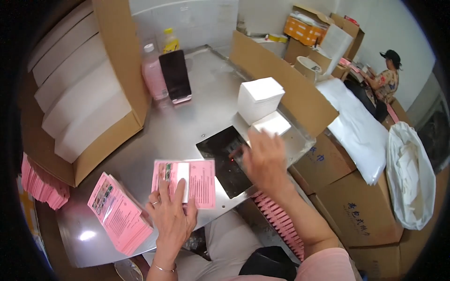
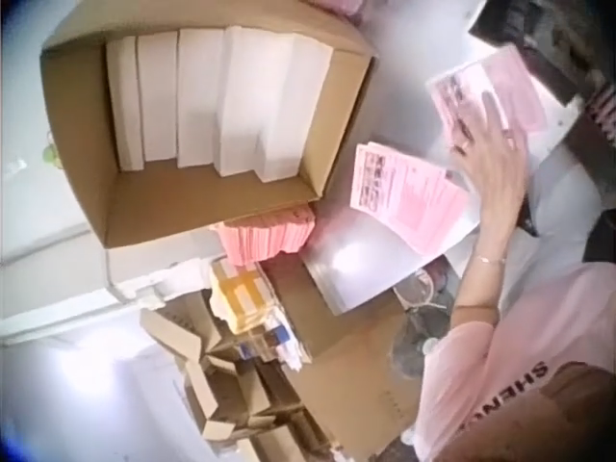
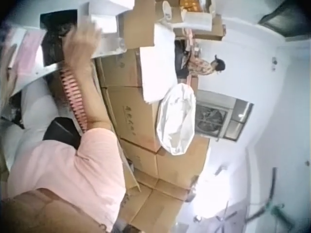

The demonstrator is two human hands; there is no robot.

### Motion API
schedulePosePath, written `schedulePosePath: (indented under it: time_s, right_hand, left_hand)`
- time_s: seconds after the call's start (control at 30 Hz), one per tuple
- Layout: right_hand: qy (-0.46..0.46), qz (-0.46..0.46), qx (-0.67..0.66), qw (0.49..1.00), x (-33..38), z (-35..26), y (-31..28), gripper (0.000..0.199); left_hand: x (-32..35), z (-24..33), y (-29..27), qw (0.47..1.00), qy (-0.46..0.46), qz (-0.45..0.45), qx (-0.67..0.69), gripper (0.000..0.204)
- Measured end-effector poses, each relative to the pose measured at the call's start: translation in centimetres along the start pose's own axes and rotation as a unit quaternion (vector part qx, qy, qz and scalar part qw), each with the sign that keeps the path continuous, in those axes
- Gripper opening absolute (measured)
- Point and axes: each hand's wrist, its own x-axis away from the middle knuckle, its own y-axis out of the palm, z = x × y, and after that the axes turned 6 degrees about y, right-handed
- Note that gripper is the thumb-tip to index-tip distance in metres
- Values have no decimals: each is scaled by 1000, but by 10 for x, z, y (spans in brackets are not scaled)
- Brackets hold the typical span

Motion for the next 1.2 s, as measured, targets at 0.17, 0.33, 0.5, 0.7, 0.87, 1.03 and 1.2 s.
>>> schedulePosePath:
  time_s: [0.17,0.33,0.5,0.7,0.87,1.03,1.2]
  right_hand:
    - [60,-25,23,998,5,57,36,12]
    - [70,-28,16,997,1,64,40,12]
    - [84,-27,-64,994,9,68,42,15]
    - [83,42,-94,991,1,50,21,38]
    - [-159,-116,-301,933,48,-67,21,43]
    - [-43,-159,-353,921,31,-28,35,41]
    - [-251,-110,-203,940,51,-73,-17,34]
  left_hand:
    - [-5,8,3,999,-17,-44,15,54]
    - [-13,8,2,995,61,83,9,56]
    - [0,1,0,999,26,37,28,56]
    - [8,5,-3,999,26,35,6,53]
    - [6,7,0,997,67,16,36,38]
    - [29,6,-8,967,201,-46,151,43]
    - [20,-11,-9,990,47,-6,133,62]
